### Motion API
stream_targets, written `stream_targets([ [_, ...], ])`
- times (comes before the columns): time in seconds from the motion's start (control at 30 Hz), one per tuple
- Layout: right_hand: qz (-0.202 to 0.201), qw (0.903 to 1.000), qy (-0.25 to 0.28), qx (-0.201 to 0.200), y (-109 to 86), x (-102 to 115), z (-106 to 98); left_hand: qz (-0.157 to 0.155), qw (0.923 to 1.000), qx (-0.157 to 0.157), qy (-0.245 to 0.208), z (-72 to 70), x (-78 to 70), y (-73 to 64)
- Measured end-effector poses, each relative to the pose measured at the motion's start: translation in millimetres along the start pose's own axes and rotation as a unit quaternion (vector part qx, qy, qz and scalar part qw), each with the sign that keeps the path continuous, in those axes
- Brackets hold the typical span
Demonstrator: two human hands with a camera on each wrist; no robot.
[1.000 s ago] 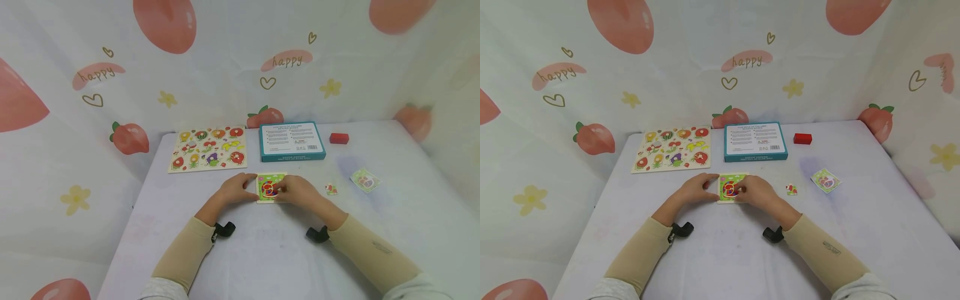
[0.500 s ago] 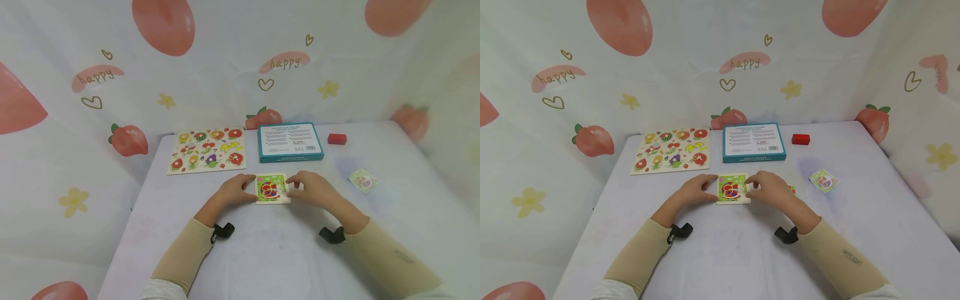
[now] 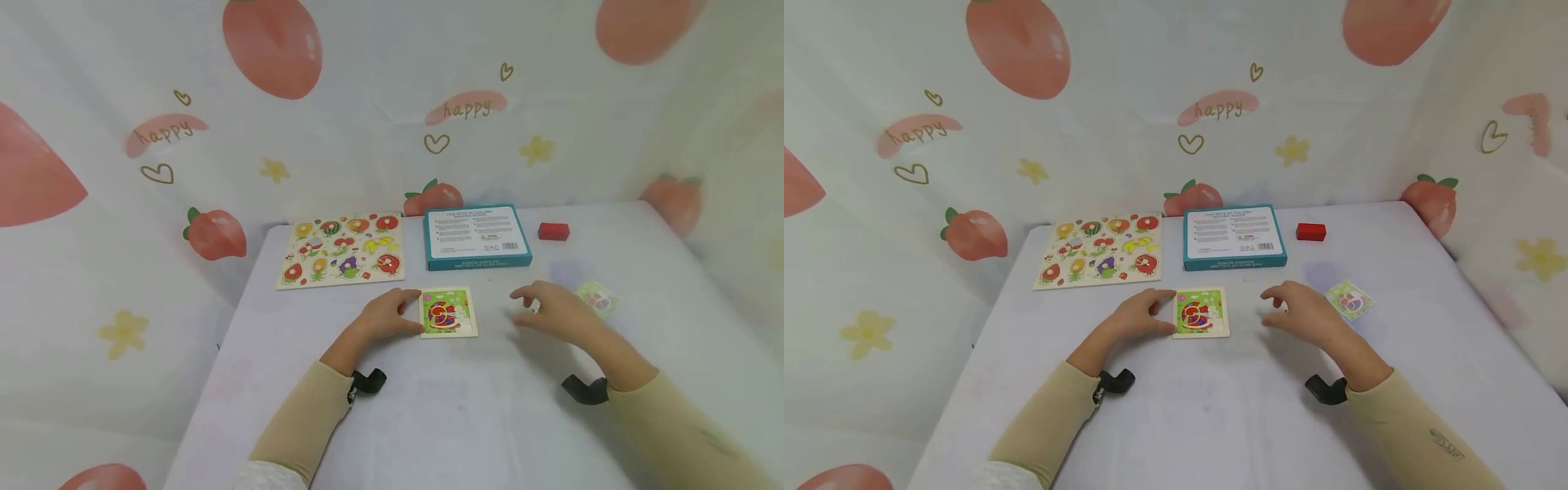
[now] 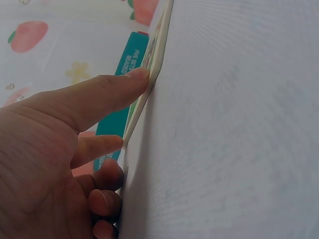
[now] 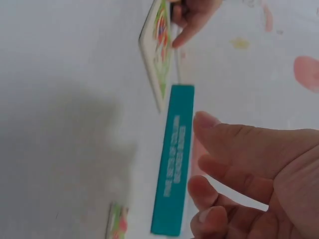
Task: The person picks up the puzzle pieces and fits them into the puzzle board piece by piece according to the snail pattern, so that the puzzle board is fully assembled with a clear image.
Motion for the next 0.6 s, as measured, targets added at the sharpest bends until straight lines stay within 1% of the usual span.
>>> stream_targets([
  [0.1,0.005,1.0000,0.008,0.003,-4.8,-15,-3,0.000,1.0000,0.000,0.001,2.2,-0.9,-0.6],
  [0.2,0.011,0.9998,0.018,0.006,-4.3,-31,-4,-0.003,1.0000,-0.003,0.002,1.7,-0.4,-2.2],
  [0.37,0.041,0.9987,0.028,0.013,-2.1,-56,-6,-0.001,1.0000,-0.005,-0.003,0.9,-0.7,-2.5],
  [0.6,0.066,0.9960,0.054,0.028,-2.4,-71,0,-0.001,1.0000,-0.003,0.001,0.6,-2.7,-3.2],
])
Point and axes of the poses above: each hand's wrist, its own y-axis towards the middle knuckle, its own z-axis out of the palm, x = y × z, the point moved 6 cm from there along y, towards the middle knuckle, and after that the axes turned 2 degrees about -y, right-handed, at the moved point
